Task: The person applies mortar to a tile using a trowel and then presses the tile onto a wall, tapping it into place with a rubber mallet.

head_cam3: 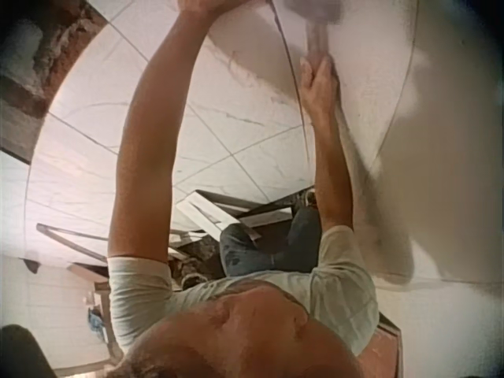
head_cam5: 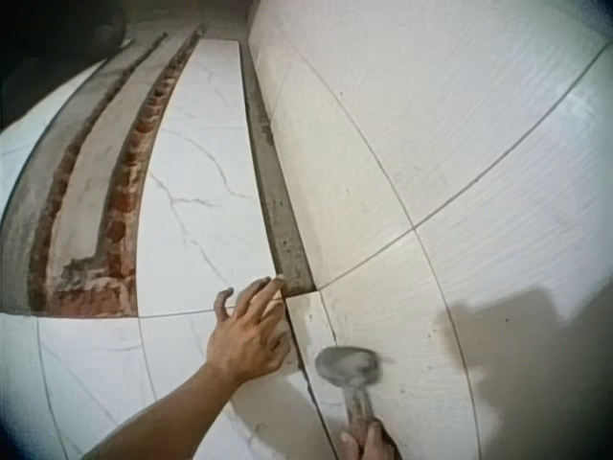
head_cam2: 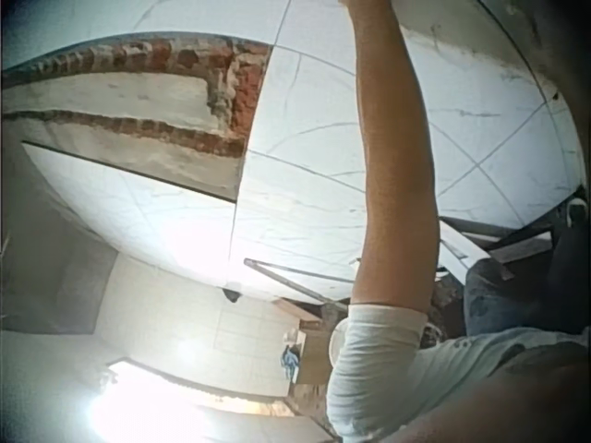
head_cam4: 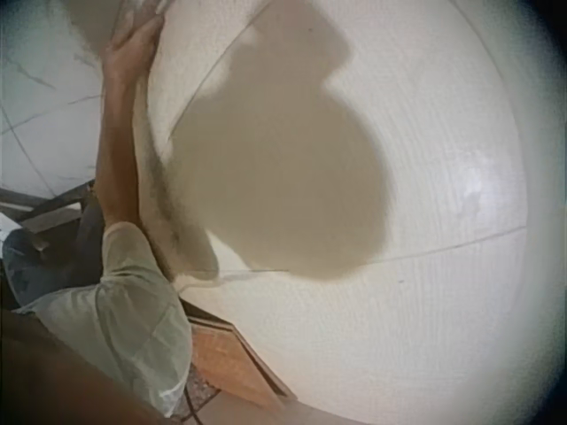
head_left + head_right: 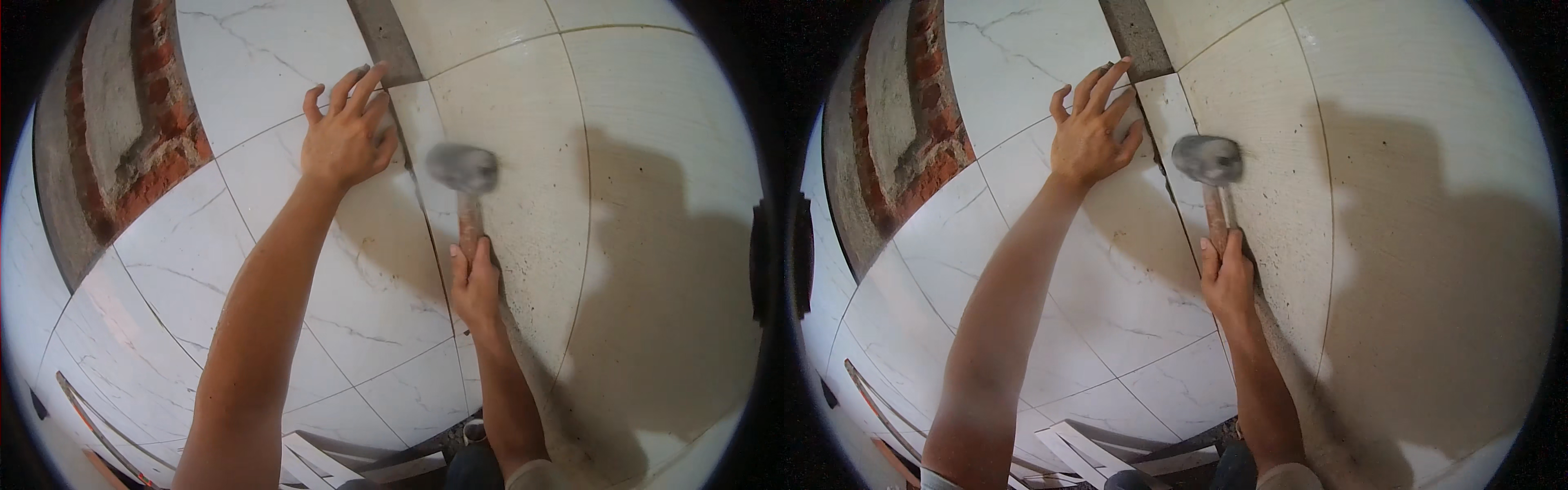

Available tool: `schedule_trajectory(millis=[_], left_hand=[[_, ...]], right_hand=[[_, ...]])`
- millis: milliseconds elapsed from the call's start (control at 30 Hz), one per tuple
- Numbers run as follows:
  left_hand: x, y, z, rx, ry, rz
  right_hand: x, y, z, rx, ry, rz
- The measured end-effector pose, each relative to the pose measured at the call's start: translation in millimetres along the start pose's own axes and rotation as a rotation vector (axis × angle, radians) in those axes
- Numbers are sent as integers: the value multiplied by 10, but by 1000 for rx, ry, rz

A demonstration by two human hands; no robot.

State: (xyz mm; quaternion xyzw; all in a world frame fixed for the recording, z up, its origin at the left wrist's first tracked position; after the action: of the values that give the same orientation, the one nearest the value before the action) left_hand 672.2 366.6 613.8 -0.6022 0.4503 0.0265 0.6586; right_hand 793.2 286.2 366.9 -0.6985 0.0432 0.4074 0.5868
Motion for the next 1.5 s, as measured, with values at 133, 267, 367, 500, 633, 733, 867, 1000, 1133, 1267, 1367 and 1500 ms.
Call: schedule_trajectory(millis=[133,267,367,500,633,733,867,1000,1133,1267,1367,1500], left_hand=[[-11,0,-5,25,11,14],[-36,8,4,14,1,28],[14,30,23,-17,45,23],[-6,31,-1,-3,36,35],[-11,-13,2,-9,-16,50],[-21,22,0,-30,-17,36],[-5,-4,-8,-36,-9,51],[-22,-25,2,-28,-15,57],[-81,-3,6,-30,-16,70],[21,-43,16,-23,6,78],[-50,32,43,-46,0,64],[-41,-24,60,-34,-26,53]], right_hand=[[-19,68,76,228,-148,-122],[-70,-11,2,74,21,-92],[-42,-3,13,149,-18,-149],[-69,7,59,132,-23,-170],[-17,-50,93,20,78,-53],[-92,19,17,169,-29,-237],[-80,-8,43,80,-14,-53],[-69,122,14,172,-29,-230],[-81,-6,35,171,118,-144],[22,68,-40,319,43,-322],[-13,137,-37,109,46,-106],[-21,103,-22,99,52,-144]])
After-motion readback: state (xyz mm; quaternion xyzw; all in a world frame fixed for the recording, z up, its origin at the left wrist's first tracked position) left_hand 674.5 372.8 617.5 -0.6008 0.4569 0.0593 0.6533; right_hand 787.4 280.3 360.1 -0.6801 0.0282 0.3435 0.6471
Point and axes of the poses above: each hand's wrist, its own y-axis away from the middle knuckle, its own z-axis out of the palm, x = y × z, the point moved 2 cm from there along -y, towards the middle knuckle, and after that the axes turned 3 degrees about -x, right-handed, at the moved point
